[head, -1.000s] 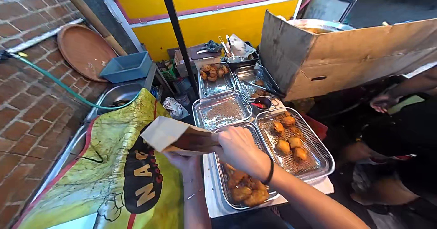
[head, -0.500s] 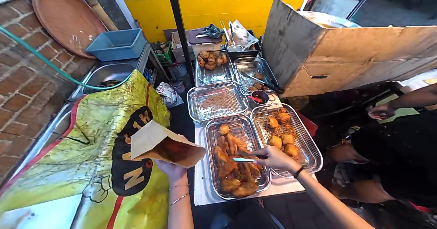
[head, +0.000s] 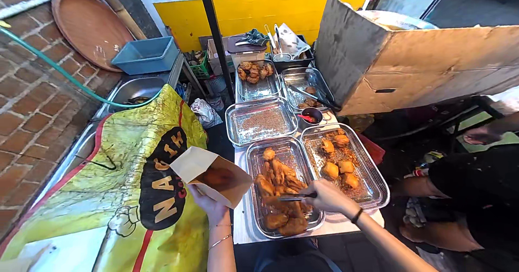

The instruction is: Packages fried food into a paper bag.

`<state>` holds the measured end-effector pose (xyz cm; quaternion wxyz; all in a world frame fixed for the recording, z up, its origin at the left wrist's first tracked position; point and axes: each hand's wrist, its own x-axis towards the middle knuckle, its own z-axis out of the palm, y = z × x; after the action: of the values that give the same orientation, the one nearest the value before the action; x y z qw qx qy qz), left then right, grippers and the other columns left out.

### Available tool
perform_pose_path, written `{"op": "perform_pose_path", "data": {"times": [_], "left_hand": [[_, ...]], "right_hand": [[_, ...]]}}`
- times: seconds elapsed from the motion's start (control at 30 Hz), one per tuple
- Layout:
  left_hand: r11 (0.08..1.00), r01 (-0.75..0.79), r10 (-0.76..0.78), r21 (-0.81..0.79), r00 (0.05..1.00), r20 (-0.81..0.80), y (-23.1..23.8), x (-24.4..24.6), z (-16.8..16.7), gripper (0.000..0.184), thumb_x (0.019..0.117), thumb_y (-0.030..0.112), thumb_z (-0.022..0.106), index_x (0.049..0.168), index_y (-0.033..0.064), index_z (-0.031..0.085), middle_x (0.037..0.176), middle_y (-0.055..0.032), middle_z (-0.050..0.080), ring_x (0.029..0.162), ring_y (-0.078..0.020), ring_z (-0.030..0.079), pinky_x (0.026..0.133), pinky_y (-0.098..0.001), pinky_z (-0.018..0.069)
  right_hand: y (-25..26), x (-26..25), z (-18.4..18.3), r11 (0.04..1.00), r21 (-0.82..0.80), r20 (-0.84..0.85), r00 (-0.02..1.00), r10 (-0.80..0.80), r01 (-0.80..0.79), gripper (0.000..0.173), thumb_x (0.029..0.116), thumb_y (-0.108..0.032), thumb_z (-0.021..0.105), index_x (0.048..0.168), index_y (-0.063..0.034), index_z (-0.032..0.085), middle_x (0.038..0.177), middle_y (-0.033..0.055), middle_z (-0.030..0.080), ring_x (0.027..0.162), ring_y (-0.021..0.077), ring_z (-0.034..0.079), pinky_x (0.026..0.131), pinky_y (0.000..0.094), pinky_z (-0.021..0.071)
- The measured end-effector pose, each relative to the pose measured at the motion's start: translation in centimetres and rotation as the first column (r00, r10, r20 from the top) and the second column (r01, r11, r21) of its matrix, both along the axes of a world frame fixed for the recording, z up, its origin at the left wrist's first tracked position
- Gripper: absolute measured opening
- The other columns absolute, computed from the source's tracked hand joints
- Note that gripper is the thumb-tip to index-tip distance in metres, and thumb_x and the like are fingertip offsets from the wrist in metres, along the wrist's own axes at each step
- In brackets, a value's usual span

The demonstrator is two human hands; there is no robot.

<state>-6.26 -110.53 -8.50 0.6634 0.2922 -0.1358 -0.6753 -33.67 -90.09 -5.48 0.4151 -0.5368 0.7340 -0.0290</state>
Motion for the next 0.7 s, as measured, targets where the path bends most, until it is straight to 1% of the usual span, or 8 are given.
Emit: {"op": "perform_pose_path", "data": {"times": [0.1,0.2,0.3,0.4,0.47,0.53,0.6,0.7], "left_hand": [[1.000,-0.029,0.029,0.005,1.000,-0.001,0.1,-0.6,0.5,0.048,0.1092,0.049,0.023,0.122,0.0183,0.057,0.108,0.0015,0.071,0.101,-0.0108,0.069,0.082,-0.0387,0.0608],[1.000,-0.012,0.012,0.000,0.999,-0.051,0.2,-1.3,0.2,0.052,0.1089,0.051,0.023,0.126,0.0166,0.057,0.111,-0.0011,0.071,0.104,-0.0143,0.069,0.084,-0.0421,0.0607],[1.000,-0.004,0.006,0.020,0.997,-0.079,0.6,-3.1,0.4,0.049,0.1089,0.051,0.025,0.126,0.0169,0.056,0.111,-0.0015,0.070,0.105,-0.0150,0.069,0.085,-0.0422,0.0603],[0.999,0.037,-0.038,-0.003,0.993,-0.108,1.1,-4.9,0.7,0.049,0.1078,0.052,0.029,0.127,0.0176,0.057,0.112,-0.0014,0.070,0.105,-0.0151,0.069,0.085,-0.0424,0.0604],[0.998,0.053,-0.056,-0.030,0.994,-0.098,1.7,-6.0,1.6,0.047,0.1079,0.052,0.029,0.127,0.0195,0.057,0.112,0.0004,0.071,0.105,-0.0133,0.069,0.084,-0.0412,0.0606],[0.998,0.051,-0.054,-0.043,0.995,-0.083,1.8,-6.3,1.4,0.048,0.1085,0.051,0.027,0.130,0.0193,0.056,0.114,-0.0001,0.070,0.106,-0.0142,0.069,0.085,-0.0417,0.0603],[0.998,0.044,-0.048,-0.048,0.995,-0.087,1.6,-5.4,0.3,0.052,0.1089,0.050,0.023,0.133,0.0162,0.054,0.118,-0.0033,0.068,0.110,-0.0173,0.067,0.089,-0.0449,0.0582],[1.000,-0.011,0.011,-0.017,0.999,-0.045,2.0,-2.9,-1.0,0.055,0.1085,0.050,0.017,0.125,0.0154,0.056,0.108,-0.0020,0.070,0.101,-0.0152,0.069,0.083,-0.0417,0.0598]], "right_hand": [[3.8,-2.9,5.9,0.945,-0.245,0.133,0.973,-0.188,0.216,0.030,0.0966,-0.044,0.067,0.119,-0.0280,0.078,0.101,-0.0024,0.078,0.091,0.0130,0.072,0.086,0.0442,0.0580],[6.5,-3.5,12.6,0.817,-0.457,0.343,0.917,-0.202,0.351,0.031,0.0945,-0.042,0.068,0.119,-0.0263,0.079,0.101,-0.0083,0.078,0.082,0.0030,0.070,0.073,0.0256,0.0590],[5.4,-1.4,16.0,0.755,-0.580,0.345,0.932,-0.112,0.306,0.031,0.0968,-0.043,0.067,0.122,-0.0282,0.078,0.104,-0.0103,0.078,0.092,0.0016,0.072,0.080,0.0229,0.0613],[1.0,2.1,15.5,0.808,-0.552,0.189,0.974,-0.123,0.209,0.031,0.0985,-0.050,0.063,0.122,-0.0338,0.076,0.098,-0.0122,0.076,0.087,0.0001,0.069,0.079,0.0282,0.0593],[-2.4,4.7,14.5,0.875,-0.467,0.085,0.992,-0.098,0.127,0.035,0.1012,-0.049,0.058,0.125,-0.0300,0.075,0.099,-0.0041,0.076,0.091,0.0107,0.070,0.083,0.0406,0.0567],[-4.1,6.4,13.9,0.917,-0.394,0.045,0.998,-0.055,0.068,0.039,0.1027,-0.048,0.054,0.129,-0.0261,0.072,0.102,0.0016,0.075,0.098,0.0184,0.069,0.087,0.0463,0.0535],[-2.8,5.7,13.6,0.878,-0.461,0.154,0.986,-0.064,0.129,0.039,0.1013,-0.048,0.058,0.132,-0.0276,0.071,0.100,-0.0016,0.074,0.091,0.0116,0.068,0.083,0.0378,0.0545],[1.9,1.3,12.4,0.841,-0.476,0.334,0.937,-0.099,0.259,0.037,0.0981,-0.046,0.065,0.130,-0.0288,0.072,0.104,-0.0079,0.075,0.087,0.0009,0.068,0.079,0.0274,0.0577]]}}
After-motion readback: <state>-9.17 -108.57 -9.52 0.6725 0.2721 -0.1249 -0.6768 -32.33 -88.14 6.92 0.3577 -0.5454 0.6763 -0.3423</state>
